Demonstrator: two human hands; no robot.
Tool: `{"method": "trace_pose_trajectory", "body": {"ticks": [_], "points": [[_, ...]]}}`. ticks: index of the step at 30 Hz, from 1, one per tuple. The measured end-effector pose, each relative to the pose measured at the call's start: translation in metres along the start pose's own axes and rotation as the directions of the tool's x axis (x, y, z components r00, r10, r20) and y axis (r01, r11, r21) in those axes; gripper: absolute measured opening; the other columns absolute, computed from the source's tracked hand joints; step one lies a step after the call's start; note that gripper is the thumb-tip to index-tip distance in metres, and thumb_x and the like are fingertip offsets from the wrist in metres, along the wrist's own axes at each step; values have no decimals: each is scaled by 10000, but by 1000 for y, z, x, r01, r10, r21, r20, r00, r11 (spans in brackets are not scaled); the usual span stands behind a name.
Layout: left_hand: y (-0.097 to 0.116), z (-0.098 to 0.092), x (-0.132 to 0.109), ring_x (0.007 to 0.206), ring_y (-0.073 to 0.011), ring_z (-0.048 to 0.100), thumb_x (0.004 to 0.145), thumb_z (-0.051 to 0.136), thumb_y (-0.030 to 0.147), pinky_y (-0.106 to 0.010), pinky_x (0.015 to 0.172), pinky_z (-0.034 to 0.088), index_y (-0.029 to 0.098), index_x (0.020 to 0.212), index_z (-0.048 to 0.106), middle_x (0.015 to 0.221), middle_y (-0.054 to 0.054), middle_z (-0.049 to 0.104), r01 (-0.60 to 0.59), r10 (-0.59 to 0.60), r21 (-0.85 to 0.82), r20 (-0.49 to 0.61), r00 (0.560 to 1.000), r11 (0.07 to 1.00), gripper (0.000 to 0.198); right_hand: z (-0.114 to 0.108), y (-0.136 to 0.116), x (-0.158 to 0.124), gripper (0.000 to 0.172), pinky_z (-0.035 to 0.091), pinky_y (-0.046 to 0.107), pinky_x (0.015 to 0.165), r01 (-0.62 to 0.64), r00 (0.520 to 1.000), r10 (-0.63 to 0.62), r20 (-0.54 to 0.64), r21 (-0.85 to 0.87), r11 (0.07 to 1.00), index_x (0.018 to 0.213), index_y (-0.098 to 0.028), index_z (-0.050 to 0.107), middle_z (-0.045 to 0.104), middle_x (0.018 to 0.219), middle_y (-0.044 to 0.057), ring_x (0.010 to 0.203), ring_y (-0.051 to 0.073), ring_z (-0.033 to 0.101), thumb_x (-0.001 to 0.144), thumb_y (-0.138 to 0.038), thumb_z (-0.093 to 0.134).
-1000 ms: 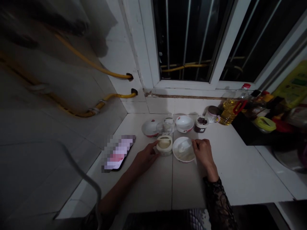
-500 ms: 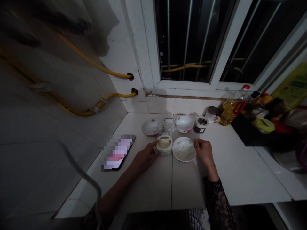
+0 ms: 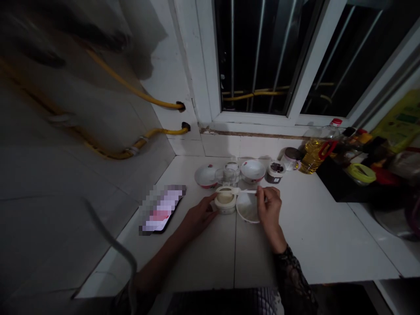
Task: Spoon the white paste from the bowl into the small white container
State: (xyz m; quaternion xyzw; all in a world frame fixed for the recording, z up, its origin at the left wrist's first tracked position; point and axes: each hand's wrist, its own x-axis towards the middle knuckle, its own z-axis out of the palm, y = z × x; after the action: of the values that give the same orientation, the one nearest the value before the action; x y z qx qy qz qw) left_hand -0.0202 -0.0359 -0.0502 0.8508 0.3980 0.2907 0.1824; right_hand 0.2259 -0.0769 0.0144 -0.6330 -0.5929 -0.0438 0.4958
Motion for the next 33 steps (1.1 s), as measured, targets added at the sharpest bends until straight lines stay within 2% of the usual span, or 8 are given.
{"method": "trace_pose_trajectory", "body": {"ticks": [3,6,11,13,17,21,27,33], "points": [[1,0,0,789,-158,652,903,507,237,-305,716,545,248,1406,319,1070,-42,604,15,-15,1,14,1000,1000,537,8,-18,-6,373,375,362,872,358,932,-343,117,-144,923,653,-207,590,612,600,15,608,147,528,977,-298,431],[1,0,0,793,-158,653,899,510,228,-312,735,543,248,1406,320,1085,-46,604,40,-40,-7,22,999,999,542,9,-23,-7,312,341,370,909,482,873,-448,195,-198,853,703,-209,622,630,624,7,619,139,535,966,-245,460],[0,1,0,798,-161,653,903,506,246,-316,739,544,247,1408,325,1115,-55,597,31,-31,-18,17,999,999,537,-9,-1,5,370,365,375,883,286,958,-279,60,-200,937,655,-210,585,596,580,3,581,143,519,975,-284,416],[0,0,0,797,-162,653,905,501,248,-319,740,545,241,1405,329,1110,-57,598,35,-35,-21,21,999,999,529,-20,14,13,402,389,344,831,241,969,-226,97,-208,948,626,-210,564,594,566,9,567,148,523,977,-335,414],[1,-1,0,792,-166,652,910,498,254,-323,730,545,234,1401,327,1087,-54,603,46,-45,-22,34,998,999,521,-40,40,25,469,380,336,772,323,927,-211,311,-373,870,554,-214,524,596,522,33,542,165,534,977,-368,392],[1,-1,-1,792,-159,648,911,503,268,-319,730,544,254,1405,325,1089,-48,597,32,-32,-28,21,999,999,526,-50,44,27,445,358,359,807,395,889,-199,412,-473,787,553,-207,555,633,533,58,519,165,540,956,-337,419],[0,0,0,782,-157,655,901,506,263,-307,729,550,250,1396,343,1066,-38,602,24,-24,-17,5,1000,1000,521,-41,28,19,431,363,331,787,433,763,-163,625,-307,848,546,-204,553,647,539,35,494,137,536,950,-280,423],[1,0,0,784,-159,660,896,511,251,-304,731,550,258,1393,346,1057,-30,608,36,-36,-18,5,999,999,524,-35,29,20,420,357,329,811,387,824,-170,541,-318,865,577,-201,552,640,549,38,525,145,564,959,-304,412]]}}
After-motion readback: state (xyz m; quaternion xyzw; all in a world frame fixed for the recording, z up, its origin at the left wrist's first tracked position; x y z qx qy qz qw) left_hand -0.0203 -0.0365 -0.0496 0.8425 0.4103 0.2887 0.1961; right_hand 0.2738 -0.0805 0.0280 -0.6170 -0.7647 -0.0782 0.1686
